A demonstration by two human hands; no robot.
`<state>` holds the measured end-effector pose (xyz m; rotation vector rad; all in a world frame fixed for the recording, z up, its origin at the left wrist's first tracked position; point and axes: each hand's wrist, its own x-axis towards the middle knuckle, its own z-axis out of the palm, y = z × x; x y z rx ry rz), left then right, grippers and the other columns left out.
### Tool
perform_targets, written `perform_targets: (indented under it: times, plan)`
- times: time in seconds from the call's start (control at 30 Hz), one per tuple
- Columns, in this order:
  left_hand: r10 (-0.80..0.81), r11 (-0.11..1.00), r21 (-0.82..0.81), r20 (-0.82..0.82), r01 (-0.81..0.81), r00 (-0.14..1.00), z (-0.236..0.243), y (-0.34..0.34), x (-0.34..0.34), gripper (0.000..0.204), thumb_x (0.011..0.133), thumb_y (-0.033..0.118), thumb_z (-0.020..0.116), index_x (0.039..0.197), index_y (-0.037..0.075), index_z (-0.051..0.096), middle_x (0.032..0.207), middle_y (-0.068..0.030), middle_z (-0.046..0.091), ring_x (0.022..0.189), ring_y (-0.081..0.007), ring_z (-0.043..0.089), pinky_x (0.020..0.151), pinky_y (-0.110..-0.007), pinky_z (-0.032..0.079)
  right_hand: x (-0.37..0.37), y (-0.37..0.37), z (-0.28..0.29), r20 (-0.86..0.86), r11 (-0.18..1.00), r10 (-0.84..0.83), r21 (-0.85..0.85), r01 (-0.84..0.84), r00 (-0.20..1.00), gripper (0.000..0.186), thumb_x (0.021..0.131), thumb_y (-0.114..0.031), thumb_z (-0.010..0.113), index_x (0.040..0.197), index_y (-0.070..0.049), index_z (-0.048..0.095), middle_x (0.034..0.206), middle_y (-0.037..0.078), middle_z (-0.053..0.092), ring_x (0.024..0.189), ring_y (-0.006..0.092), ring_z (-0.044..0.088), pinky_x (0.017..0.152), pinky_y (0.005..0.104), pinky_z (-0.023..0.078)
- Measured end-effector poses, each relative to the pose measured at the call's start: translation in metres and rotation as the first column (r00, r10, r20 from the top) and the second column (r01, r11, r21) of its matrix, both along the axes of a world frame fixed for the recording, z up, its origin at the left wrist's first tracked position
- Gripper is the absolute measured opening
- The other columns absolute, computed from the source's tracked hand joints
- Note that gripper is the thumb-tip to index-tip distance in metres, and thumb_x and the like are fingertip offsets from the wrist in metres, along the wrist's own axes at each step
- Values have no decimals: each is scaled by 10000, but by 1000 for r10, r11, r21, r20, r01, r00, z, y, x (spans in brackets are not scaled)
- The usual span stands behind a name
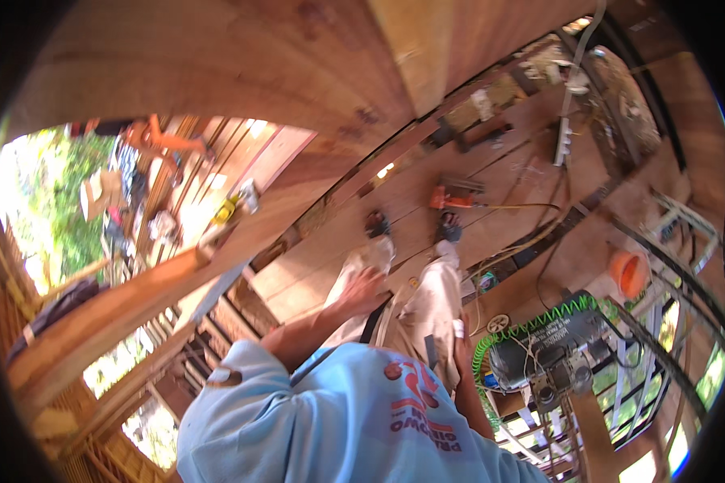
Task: The person installs wooden planks onto a curved ceiling structure. They use a nail gun to secure the planks, a hammer to adjust them, and a pencil to mark measurements. The person also handles a string line for alignment.
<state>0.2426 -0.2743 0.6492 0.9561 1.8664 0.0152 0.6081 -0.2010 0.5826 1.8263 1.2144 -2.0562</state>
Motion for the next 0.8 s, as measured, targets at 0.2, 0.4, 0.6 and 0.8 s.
perform_targets:
  times: [0.2,0.4,0.6,0.8]
  plan:
    - [297,944,-163,45,-286,954,-18,-89,0,769,896,469,655,1516,99,389,1567,-229,309,1438,-411,339,1178,-447,332,-56,63,0,61,967,221,-142,-211,973,644,1016,-534,442,1399,-26,538,1361,210,601,1299,335,537,1106,375,393]
    - [322,926,-221,40,-306,946,-19,-90,-6,729,918,475,625,1501,92,414,1552,-216,346,1438,-367,357,1151,-424,366,-33,46,2,22,980,192,-56,-190,981,612,1012,-494,452,1386,-20,549,1367,216,595,1304,333,536,1103,374,398]
    - [628,766,-319,181,-558,757,-17,-99,-20,722,918,474,619,1496,89,422,1536,-210,384,1429,-343,376,1134,-421,379,-32,28,-25,-76,978,205,48,-201,976,580,1007,-454,462,1373,-14,560,1373,222,590,1309,332,536,1100,374,402]
    - [929,369,-629,259,-684,262,-7,-103,-12,715,918,473,614,1491,86,431,1519,-203,421,1421,-318,394,1117,-418,393,-79,43,-23,25,761,625,204,-616,780,437,962,-270,483,1340,-78,586,1367,171,587,1246,358,568,1064,420,446]
